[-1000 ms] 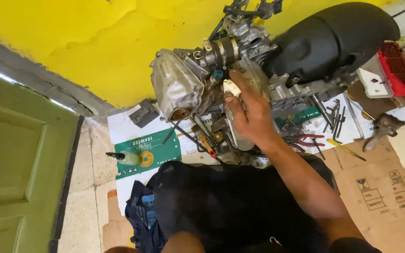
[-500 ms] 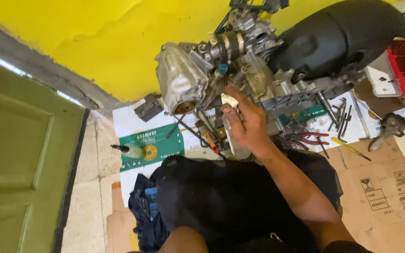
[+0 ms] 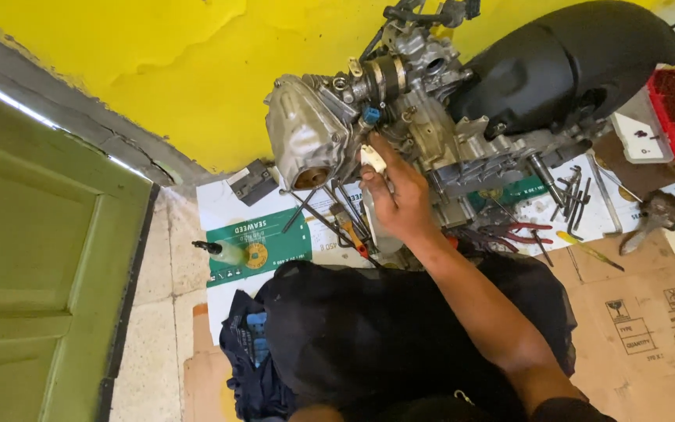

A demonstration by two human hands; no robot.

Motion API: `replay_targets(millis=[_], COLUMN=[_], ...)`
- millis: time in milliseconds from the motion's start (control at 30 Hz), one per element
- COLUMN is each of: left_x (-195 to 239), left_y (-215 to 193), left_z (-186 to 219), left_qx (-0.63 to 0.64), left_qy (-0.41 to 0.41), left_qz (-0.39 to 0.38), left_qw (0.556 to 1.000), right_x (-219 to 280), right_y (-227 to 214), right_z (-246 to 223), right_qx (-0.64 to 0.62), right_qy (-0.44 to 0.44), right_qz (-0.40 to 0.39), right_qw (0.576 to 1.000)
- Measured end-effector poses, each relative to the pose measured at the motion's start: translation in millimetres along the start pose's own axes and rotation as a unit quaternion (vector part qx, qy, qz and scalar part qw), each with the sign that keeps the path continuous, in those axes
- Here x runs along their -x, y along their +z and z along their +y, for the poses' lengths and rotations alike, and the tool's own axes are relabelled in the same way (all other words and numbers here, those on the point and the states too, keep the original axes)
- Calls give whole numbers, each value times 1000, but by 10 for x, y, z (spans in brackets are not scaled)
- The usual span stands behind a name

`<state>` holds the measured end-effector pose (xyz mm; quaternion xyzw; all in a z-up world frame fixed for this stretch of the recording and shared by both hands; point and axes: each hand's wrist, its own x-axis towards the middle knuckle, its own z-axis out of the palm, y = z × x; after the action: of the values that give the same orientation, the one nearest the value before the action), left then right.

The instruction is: Cleaning a motorcycle engine assembly using a brush, cloth, and cleaning solution.

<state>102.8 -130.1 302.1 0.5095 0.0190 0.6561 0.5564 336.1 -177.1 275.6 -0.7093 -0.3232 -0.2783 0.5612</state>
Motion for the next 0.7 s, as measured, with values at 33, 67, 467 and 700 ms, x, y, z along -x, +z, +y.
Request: replay_targets(millis=[33, 67, 467, 700], left_x=[-6, -10, 75, 381], left_y=[2, -8, -229, -188], left_z=[-42, -91, -1196, -1490], left_qx=[0, -1, -174, -181], left_qy=[1, 1, -257, -267], left_qz=[2, 5, -361, -455], left_qw=[1000, 1000, 880, 830], right_x=[-31, 3, 492, 652], right_y=[8, 26, 103, 225], right_z=[-43, -25, 58, -50], right_qx=[-10, -13, 2, 7], right_qy=[-3, -3, 45, 89], right_qz=[0, -2, -7, -5], right_qw=[1000, 1000, 999, 996])
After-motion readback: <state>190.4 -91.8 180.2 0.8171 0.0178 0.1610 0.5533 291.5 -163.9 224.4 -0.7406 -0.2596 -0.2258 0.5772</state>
